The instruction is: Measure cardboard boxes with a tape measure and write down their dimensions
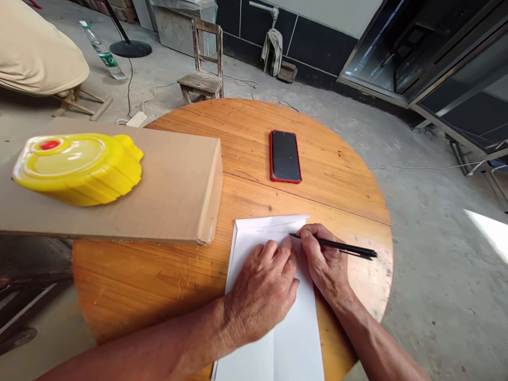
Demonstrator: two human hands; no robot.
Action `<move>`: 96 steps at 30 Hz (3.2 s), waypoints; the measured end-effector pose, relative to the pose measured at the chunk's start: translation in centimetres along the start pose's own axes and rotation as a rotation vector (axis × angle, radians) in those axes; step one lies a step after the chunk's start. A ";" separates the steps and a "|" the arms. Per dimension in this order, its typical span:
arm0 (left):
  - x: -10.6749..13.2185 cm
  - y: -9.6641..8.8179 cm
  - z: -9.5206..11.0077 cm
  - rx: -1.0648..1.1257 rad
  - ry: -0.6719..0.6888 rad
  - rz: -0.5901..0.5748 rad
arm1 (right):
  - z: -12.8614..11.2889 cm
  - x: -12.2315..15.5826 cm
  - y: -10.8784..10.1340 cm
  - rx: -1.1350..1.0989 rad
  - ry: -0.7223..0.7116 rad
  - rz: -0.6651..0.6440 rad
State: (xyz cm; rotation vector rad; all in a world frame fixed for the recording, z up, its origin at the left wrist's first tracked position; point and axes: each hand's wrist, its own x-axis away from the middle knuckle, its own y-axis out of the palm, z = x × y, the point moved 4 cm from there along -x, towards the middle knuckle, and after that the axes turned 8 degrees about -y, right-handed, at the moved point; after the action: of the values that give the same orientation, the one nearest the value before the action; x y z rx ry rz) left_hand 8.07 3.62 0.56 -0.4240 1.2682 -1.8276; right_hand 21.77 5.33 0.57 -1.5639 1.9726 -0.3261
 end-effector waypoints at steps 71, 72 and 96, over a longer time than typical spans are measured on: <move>0.0 -0.2 0.0 -0.025 0.013 0.008 | 0.2 0.0 -0.2 0.034 -0.039 0.043; 0.0 -0.1 0.0 -0.025 0.014 0.009 | 0.2 0.1 -0.2 0.033 -0.038 0.044; 0.0 -0.2 0.0 -0.019 0.009 -0.006 | 0.3 -0.1 -0.4 0.044 -0.003 0.029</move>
State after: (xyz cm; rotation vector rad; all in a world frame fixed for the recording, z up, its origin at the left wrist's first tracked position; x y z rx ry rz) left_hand 7.97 3.63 0.71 -0.4306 1.2921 -1.8253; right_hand 22.22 5.36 0.56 -1.5057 1.9705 -0.3529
